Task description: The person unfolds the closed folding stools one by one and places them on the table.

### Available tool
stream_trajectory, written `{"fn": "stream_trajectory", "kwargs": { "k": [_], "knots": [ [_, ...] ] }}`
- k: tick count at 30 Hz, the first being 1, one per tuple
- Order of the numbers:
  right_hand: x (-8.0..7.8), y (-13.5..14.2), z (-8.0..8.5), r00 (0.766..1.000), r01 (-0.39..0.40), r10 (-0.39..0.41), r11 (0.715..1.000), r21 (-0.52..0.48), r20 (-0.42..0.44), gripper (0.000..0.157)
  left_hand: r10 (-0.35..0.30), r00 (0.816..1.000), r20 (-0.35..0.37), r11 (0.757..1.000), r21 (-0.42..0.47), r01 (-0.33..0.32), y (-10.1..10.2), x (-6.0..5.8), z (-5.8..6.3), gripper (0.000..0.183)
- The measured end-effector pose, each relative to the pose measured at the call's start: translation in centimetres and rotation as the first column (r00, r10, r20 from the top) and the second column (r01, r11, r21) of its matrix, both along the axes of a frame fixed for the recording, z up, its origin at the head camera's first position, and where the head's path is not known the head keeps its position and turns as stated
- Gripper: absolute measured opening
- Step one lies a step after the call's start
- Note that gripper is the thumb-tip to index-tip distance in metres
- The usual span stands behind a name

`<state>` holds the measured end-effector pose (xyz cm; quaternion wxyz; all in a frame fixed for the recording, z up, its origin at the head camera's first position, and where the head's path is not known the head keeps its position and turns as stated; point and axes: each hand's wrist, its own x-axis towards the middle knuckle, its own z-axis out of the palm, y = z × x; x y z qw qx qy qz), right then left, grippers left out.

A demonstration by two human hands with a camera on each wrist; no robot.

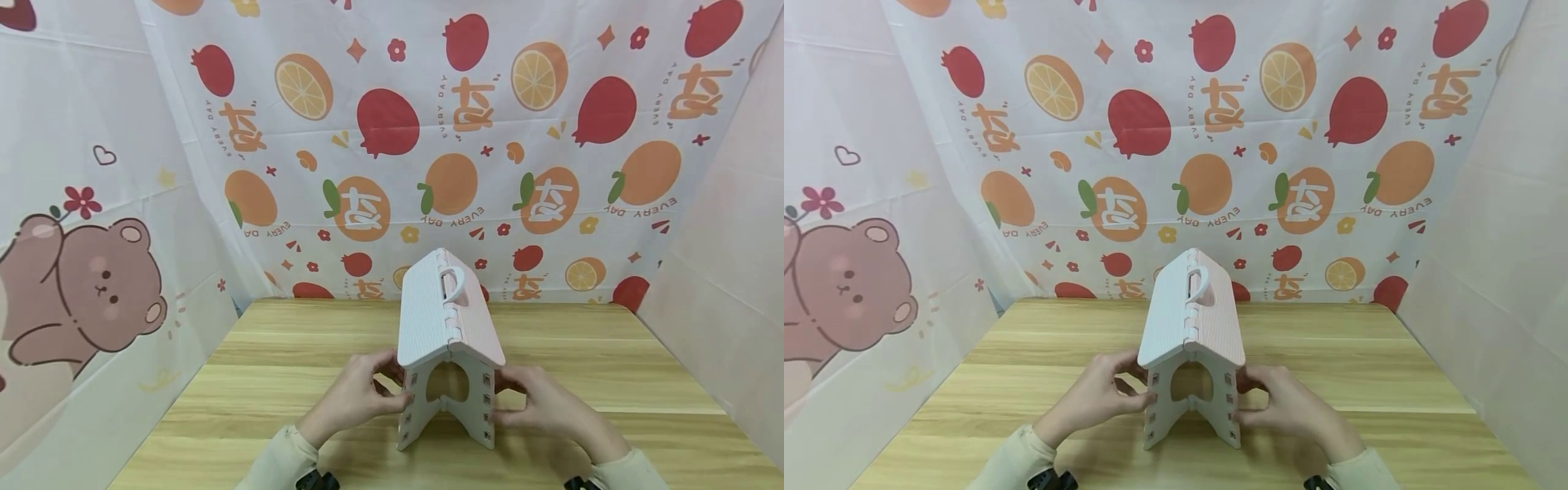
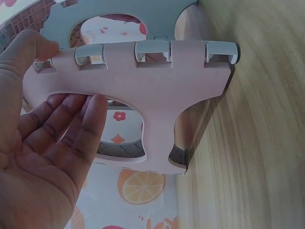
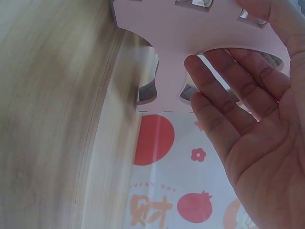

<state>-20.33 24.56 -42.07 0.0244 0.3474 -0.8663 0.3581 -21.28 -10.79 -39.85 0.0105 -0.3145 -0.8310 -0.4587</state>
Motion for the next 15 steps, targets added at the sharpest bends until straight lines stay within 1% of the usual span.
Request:
{"fn": "stream_trajectory", "kwargs": {
  "k": [4,9,15],
  "knots": [
    [0.1,0.14,-0.14,1.0,-0.004,0.004,1.0,-0.012,-0.006,0.036,-0.013,1.0,0.02,1.0,0.009,0.013,-0.1,0.0,0.05,0.028],
    [0.15,0.33,-0.16,1.0,0.002,-0.002,1.0,-0.012,0.018,0.035,-0.027,0.998,0.051,1.0,0.016,0.027,-0.2,0.01,0.16,0.029],
    [0.25,0.54,-0.04,0.999,0.002,-0.002,1.0,-0.011,0.037,0.034,-0.03,0.998,0.06,0.999,0.017,0.029,-0.26,-0.07,0.16,0.031]
  ]
}}
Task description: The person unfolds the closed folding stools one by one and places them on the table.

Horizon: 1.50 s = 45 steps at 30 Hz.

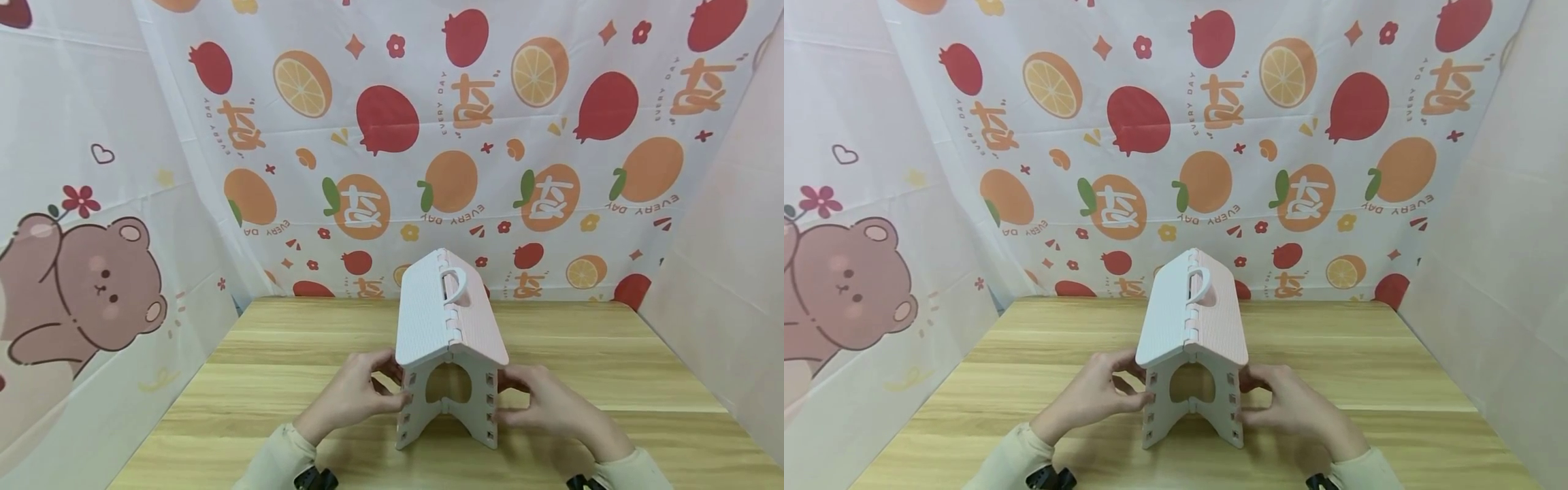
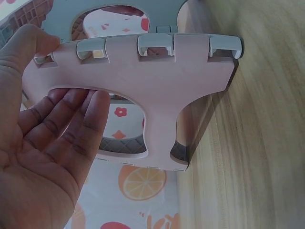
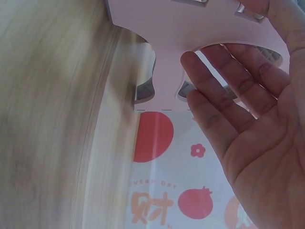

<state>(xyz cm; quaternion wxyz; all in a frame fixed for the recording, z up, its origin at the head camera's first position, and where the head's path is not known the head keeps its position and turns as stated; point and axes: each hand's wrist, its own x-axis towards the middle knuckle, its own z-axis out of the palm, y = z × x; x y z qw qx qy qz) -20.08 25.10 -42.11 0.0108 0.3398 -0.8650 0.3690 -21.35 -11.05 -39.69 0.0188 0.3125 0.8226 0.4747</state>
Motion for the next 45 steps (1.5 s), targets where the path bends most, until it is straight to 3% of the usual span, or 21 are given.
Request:
{"fn": "stream_trajectory", "kwargs": {
  "k": [8,18,23,28,31,35,39,45],
  "knots": [
    [-0.1,0.1,0.2,0.998,-0.015,0.017,0.999,-0.029,0.063,0.041,-0.004,1.0,-0.031,1.0,-0.012,0.004,0.2,-0.2,0.0,0.031],
    [0.0,0.2,0.6,0.999,0.031,-0.032,0.996,0.078,0.013,0.051,-0.014,1.0,-0.021,0.999,-0.047,0.013,0.2,-0.1,0.2,0.034],
    [0.1,0.5,1.5,0.998,0.056,-0.055,0.994,0.093,-0.016,0.051,-0.005,0.999,-0.033,0.997,-0.076,0.003,-1.3,-0.3,1.7,0.038],
    [0.1,1.7,3.2,0.995,0.101,-0.102,0.992,0.074,0.006,0.032,0.067,0.993,-0.095,0.997,-0.026,-0.07,-3.0,-0.6,3.9,0.042],
    [0.3,2.3,4.5,0.988,0.157,-0.157,0.987,0.034,0.002,0.029,0.123,0.98,-0.155,0.992,0.018,-0.122,-3.3,-0.8,5.0,0.043],
    [0.3,2.4,6.2,0.967,0.239,-0.24,0.971,-0.02,-0.086,0.035,0.165,0.958,-0.236,0.986,0.032,-0.162,-2.7,-1.2,6.2,0.051],
    [0.2,1.6,7.6,0.932,0.293,-0.296,0.955,-0.047,-0.209,0.041,0.163,0.938,-0.306,0.985,0.006,-0.17,-1.3,-1.7,6.9,0.061],
    [-0.2,-0.8,8.9,0.916,0.305,-0.31,0.951,-0.061,-0.257,0.053,0.149,0.932,-0.329,0.985,-0.038,-0.17,1.3,-2.5,7.4,0.069]
  ]
}}
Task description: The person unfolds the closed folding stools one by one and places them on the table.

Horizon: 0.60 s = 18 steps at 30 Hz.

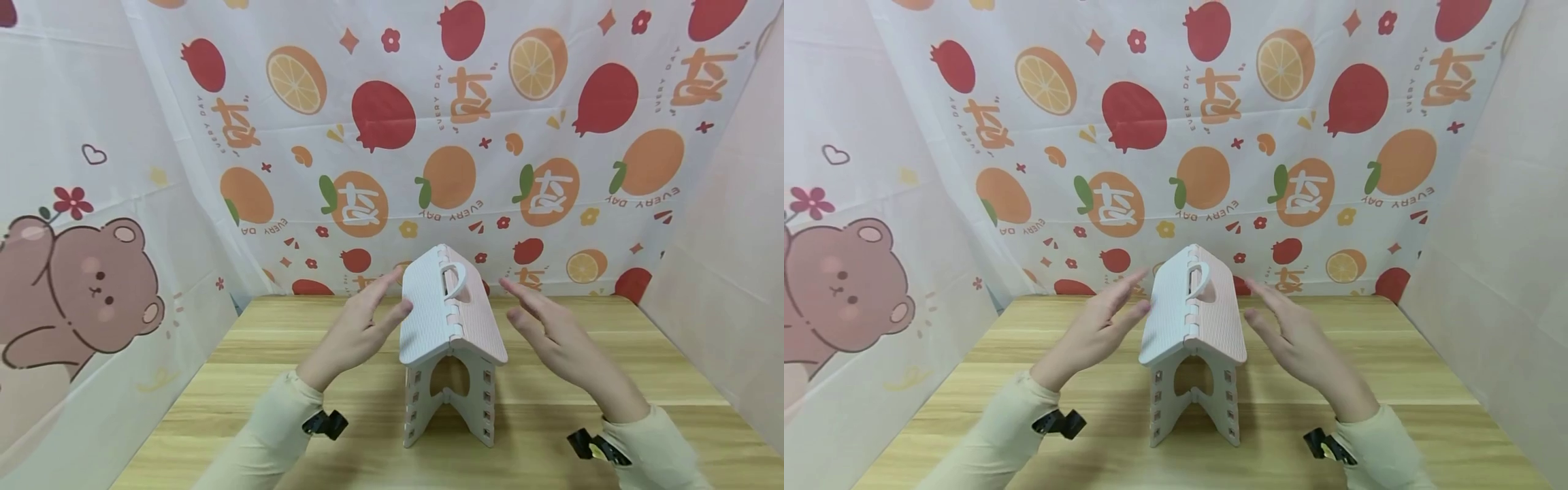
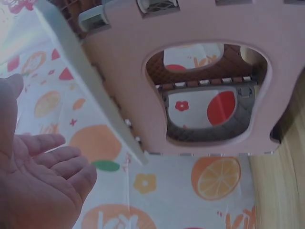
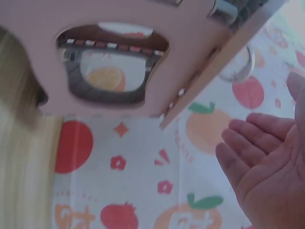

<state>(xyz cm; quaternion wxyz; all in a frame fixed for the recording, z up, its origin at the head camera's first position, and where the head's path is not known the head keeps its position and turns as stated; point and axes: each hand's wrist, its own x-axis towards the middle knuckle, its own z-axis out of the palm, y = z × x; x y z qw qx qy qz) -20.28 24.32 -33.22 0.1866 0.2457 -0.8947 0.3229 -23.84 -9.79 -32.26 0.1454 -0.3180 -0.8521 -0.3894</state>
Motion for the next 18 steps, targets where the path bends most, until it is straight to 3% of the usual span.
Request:
{"fn": "stream_trajectory", "kwargs": {
  "k": [6,18],
  "knots": [
    [-1.0,-2.2,0.6,1.0,-0.021,0.022,0.999,0.046,-0.004,0.062,0.002,1.0,0.022,0.999,-0.04,-0.001,1.9,-0.7,0.2,0.076],
    [-3.0,-3.4,0.0,0.989,-0.115,0.11,0.992,0.05,0.101,0.081,-0.018,0.995,0.098,0.991,-0.131,0.031,3.3,-2.3,-0.5,0.091]
  ]
}}
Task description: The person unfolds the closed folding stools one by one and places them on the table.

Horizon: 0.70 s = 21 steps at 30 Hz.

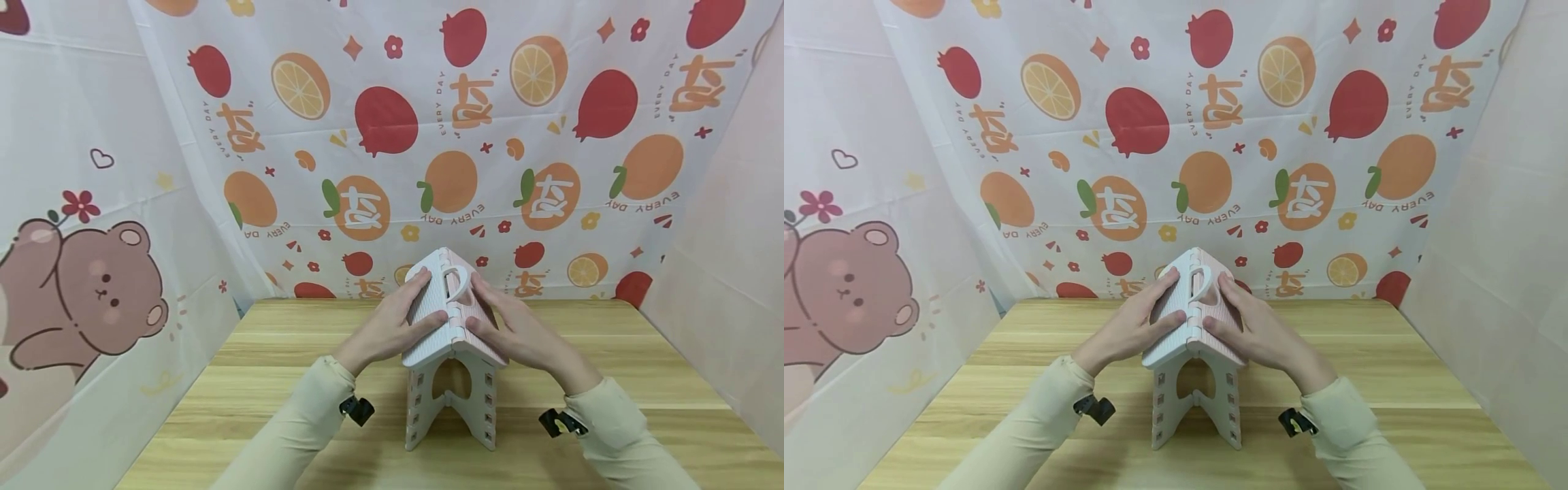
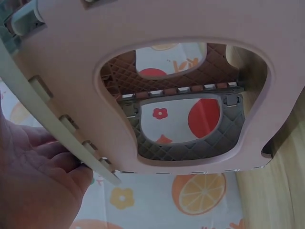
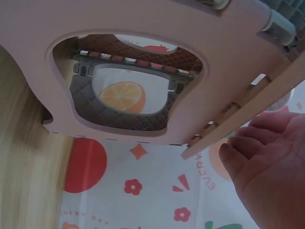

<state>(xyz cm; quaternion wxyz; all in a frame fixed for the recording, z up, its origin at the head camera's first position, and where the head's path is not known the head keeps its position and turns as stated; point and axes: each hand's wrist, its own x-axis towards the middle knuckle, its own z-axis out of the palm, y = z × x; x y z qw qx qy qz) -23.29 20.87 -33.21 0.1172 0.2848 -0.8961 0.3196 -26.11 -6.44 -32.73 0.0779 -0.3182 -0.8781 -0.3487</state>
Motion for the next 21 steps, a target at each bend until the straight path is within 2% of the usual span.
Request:
{"fn": "stream_trajectory", "kwargs": {
  "k": [11,21],
  "knots": [
    [-0.49,0.05,-0.09,1.0,-0.015,0.014,1.0,0.026,0.017,0.083,-0.021,1.0,0.012,1.0,-0.017,0.021,-0.3,-0.35,-0.2,0.103],
    [-0.51,0.22,0.12,0.997,0.018,-0.021,0.999,0.029,0.075,0.087,-0.034,0.999,0.041,0.998,-0.053,0.037,-0.5,-0.58,-0.13,0.107]
  ]
}}
